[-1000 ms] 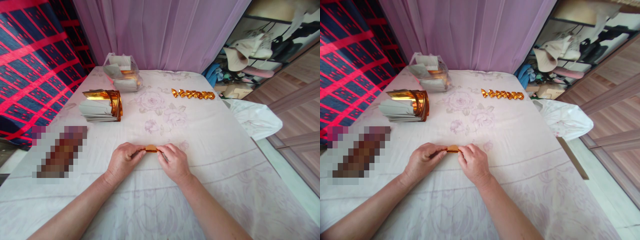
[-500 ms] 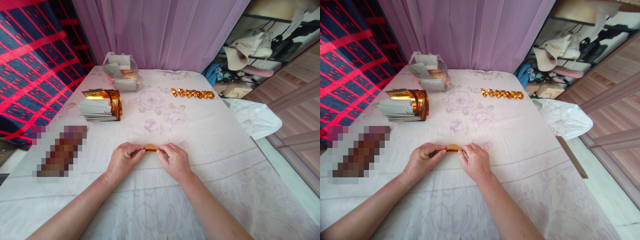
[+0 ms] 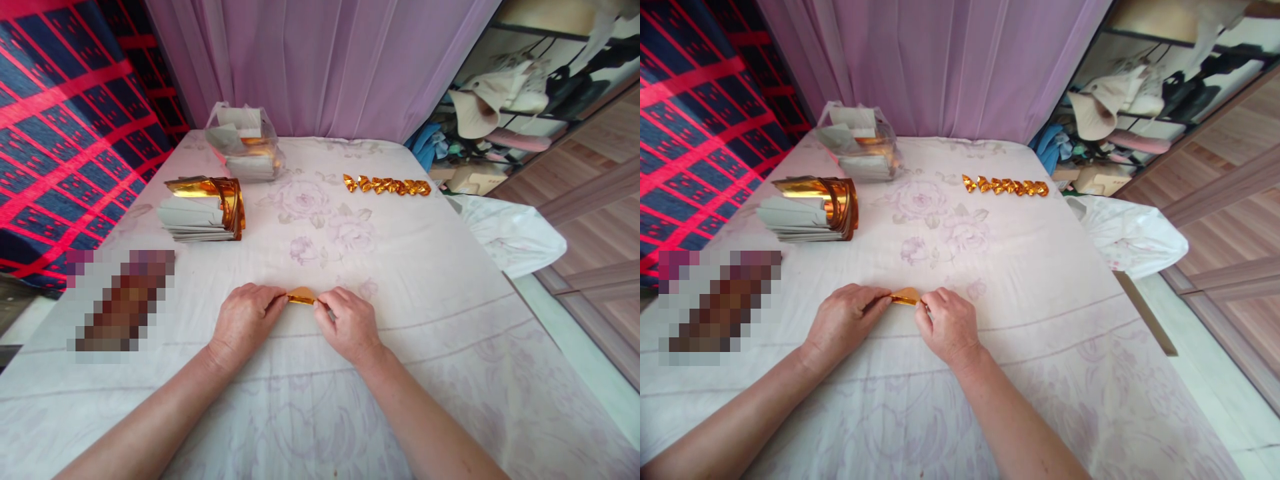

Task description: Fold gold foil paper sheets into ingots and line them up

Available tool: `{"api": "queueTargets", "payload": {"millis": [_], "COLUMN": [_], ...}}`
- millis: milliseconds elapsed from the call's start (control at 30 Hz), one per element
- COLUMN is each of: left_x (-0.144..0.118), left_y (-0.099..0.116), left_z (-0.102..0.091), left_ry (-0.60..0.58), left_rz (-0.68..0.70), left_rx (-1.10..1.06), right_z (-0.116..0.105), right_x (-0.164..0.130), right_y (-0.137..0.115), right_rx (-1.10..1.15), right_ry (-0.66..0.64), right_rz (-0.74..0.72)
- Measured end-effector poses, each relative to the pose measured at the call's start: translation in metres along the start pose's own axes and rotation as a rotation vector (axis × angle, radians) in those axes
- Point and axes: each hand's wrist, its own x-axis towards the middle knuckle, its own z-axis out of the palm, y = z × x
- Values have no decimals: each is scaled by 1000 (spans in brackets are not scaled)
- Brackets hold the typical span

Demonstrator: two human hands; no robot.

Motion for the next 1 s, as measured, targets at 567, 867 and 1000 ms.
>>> {"api": "queueTargets", "payload": {"millis": [567, 867, 1000], "left_x": [0, 0, -2], "left_y": [8, 10, 10], "left_z": [0, 2, 3], "left_ry": [-56, -69, -71], "left_rz": [4, 14, 56], "left_rx": [112, 111, 80], "right_z": [1, 1, 1], "right_x": [0, 0, 1], "right_y": [0, -2, -2], "right_rx": [-16, -25, -29], "right_ry": [5, 1, 3], "right_rz": [-14, -29, -25]}}
